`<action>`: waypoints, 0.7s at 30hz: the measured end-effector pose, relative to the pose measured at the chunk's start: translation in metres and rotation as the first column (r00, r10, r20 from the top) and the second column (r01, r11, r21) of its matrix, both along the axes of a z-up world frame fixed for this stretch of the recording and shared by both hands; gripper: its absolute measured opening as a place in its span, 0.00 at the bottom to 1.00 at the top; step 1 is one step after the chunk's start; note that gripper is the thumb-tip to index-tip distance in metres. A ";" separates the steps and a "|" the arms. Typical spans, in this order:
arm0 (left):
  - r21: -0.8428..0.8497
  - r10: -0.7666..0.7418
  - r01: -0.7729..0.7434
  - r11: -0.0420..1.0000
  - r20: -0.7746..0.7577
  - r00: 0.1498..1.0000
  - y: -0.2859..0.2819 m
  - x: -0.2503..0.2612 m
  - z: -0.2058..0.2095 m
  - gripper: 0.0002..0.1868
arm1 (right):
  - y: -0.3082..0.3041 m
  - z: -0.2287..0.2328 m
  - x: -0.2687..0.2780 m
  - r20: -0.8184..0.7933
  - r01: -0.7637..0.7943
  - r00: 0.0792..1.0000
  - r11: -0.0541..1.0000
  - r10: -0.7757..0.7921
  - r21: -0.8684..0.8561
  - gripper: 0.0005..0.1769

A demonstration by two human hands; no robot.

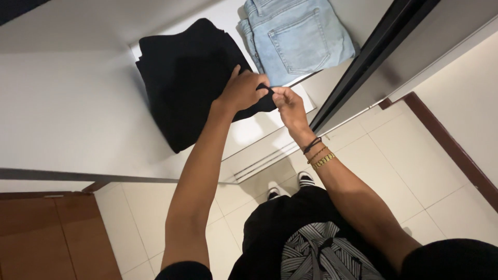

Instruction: Folding clothes on a bed and placing them into a closet.

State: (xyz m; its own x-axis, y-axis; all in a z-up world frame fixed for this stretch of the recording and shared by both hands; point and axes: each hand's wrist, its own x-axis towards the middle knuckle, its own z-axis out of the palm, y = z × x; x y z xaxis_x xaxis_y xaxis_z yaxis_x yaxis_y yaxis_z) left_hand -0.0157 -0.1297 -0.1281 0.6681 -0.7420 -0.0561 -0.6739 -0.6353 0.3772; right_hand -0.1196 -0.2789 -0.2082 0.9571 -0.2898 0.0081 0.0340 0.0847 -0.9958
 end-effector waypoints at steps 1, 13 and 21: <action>-0.001 0.001 -0.001 1.000 -0.003 1.000 0.003 -0.004 -0.004 0.10 | 0.000 0.002 -0.003 -0.003 -0.001 1.000 1.000 0.001 -0.001 0.09; -0.250 0.439 -0.361 0.898 0.487 0.755 0.067 -0.034 -0.040 0.30 | 0.051 0.055 0.000 0.187 -0.186 0.958 0.967 0.218 -0.175 0.25; -0.341 0.681 -0.591 0.731 0.409 0.607 0.104 -0.064 -0.036 0.29 | 0.075 0.055 0.012 0.122 -0.079 0.839 0.339 0.531 -0.937 0.33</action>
